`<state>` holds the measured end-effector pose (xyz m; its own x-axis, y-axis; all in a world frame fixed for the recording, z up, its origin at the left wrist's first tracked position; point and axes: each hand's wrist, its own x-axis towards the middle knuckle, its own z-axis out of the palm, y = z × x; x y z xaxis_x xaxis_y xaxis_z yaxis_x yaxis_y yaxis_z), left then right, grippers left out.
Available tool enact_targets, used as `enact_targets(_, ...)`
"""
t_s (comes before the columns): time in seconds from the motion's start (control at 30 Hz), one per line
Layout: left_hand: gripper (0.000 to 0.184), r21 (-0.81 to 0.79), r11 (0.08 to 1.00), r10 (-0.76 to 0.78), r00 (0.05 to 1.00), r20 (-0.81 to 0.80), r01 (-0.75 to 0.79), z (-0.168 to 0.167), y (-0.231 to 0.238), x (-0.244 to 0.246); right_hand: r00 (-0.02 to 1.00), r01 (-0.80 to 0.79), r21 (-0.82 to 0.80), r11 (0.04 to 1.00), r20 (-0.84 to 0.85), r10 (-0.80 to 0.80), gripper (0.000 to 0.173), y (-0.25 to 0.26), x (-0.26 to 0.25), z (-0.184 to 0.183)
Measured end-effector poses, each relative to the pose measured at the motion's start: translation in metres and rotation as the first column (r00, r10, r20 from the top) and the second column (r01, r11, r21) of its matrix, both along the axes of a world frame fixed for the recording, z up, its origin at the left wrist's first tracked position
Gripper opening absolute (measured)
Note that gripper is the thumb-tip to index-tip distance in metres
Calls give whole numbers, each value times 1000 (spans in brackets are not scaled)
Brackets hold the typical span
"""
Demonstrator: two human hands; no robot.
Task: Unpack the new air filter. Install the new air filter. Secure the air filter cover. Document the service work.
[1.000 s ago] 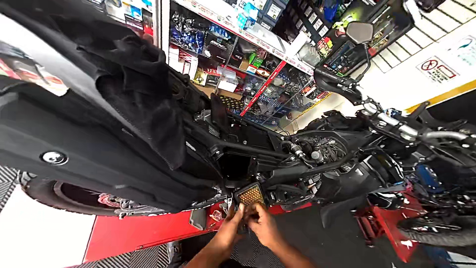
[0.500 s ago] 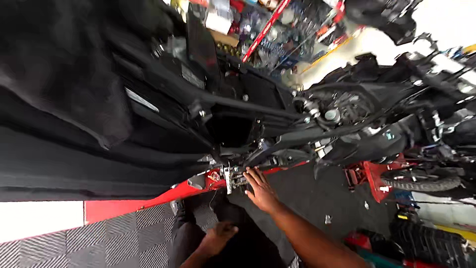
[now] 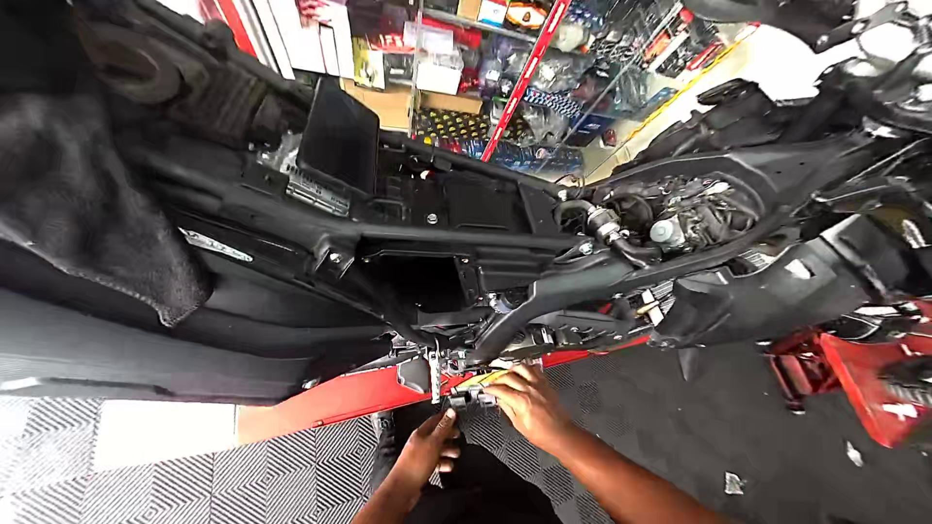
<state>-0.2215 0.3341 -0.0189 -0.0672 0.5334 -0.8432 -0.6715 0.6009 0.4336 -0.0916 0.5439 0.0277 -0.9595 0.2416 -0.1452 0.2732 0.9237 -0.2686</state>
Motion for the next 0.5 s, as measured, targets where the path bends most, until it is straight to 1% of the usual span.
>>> enact_targets(0.07,67,-71,987,156,971,181,-145,23,7,1,987,-53,12,999,-150,54,23,-5,14,32)
enact_targets(0.1,71,-99,975,216,946,242,-197,33,10,1,971,-80,23,997,-222,83,22,-7,20,48)
enact_targets(0.17,75,-105,955,296,907,299,-277,53,14,-2,921,-155,45,987,-355,160,20,-7,27,75)
enact_targets(0.23,64,-38,924,375,878,298,-381,74,16,1,872,-229,70,971,-428,237,21,-5,31,94)
enact_targets(0.3,53,66,866,459,842,285,-495,91,18,2,823,-260,92,961,-499,271,22,1,28,103)
enact_targets(0.33,49,129,833,487,823,293,-538,97,19,2,802,-247,92,965,-540,257,23,5,24,106)
enact_targets(0.4,45,215,760,541,781,313,-613,107,20,1,761,-147,58,987,-632,150,25,8,17,108)
enact_targets(0.43,43,242,729,563,762,319,-640,113,21,0,752,-80,-5,997,-657,57,31,7,14,108)
enact_targets(0.47,41,257,702,585,744,324,-664,119,22,-3,754,-16,-103,995,-655,-55,39,5,11,110)
enact_targets(0.5,40,265,680,601,727,331,-683,123,23,-7,757,37,-234,972,-629,-180,44,2,8,112)
